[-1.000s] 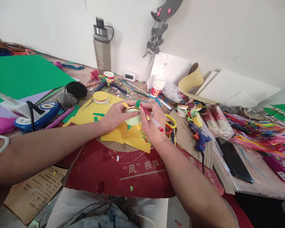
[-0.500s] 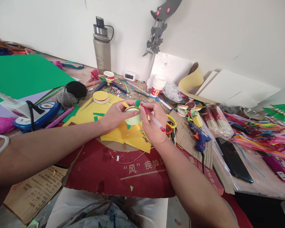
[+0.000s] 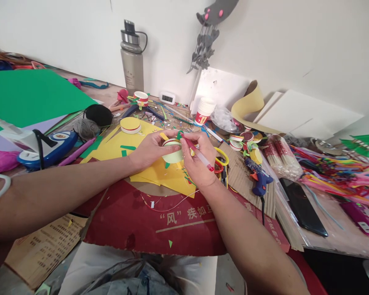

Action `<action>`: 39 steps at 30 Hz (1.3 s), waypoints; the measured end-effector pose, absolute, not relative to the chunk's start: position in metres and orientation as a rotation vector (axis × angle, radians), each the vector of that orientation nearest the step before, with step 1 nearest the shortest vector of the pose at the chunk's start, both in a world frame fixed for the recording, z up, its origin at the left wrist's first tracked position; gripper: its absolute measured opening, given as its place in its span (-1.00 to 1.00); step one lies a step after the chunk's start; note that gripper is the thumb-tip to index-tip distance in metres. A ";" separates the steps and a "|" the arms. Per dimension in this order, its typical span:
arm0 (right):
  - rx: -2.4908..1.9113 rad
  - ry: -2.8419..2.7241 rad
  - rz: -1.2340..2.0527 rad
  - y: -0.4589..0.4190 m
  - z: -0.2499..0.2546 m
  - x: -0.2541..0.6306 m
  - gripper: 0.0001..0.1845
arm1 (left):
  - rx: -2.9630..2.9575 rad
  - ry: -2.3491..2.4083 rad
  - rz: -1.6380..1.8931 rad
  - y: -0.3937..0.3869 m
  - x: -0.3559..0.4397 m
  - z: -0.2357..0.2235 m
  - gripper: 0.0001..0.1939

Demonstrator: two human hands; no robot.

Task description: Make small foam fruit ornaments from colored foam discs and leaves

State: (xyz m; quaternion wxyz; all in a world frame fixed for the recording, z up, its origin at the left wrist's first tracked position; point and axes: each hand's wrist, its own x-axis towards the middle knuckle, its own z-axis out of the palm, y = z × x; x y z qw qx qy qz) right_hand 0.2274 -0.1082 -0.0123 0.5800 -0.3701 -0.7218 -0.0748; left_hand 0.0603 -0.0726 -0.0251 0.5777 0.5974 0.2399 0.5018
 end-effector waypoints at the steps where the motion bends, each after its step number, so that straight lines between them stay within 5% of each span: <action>1: -0.862 -1.689 -0.175 -0.108 -0.012 0.227 -0.95 | 1.401 0.562 1.171 -0.073 0.060 -0.025 -0.47; 39: -0.934 -1.671 -0.185 -0.107 -0.014 0.228 -0.88 | 1.375 0.564 1.177 -0.074 0.061 -0.025 -0.47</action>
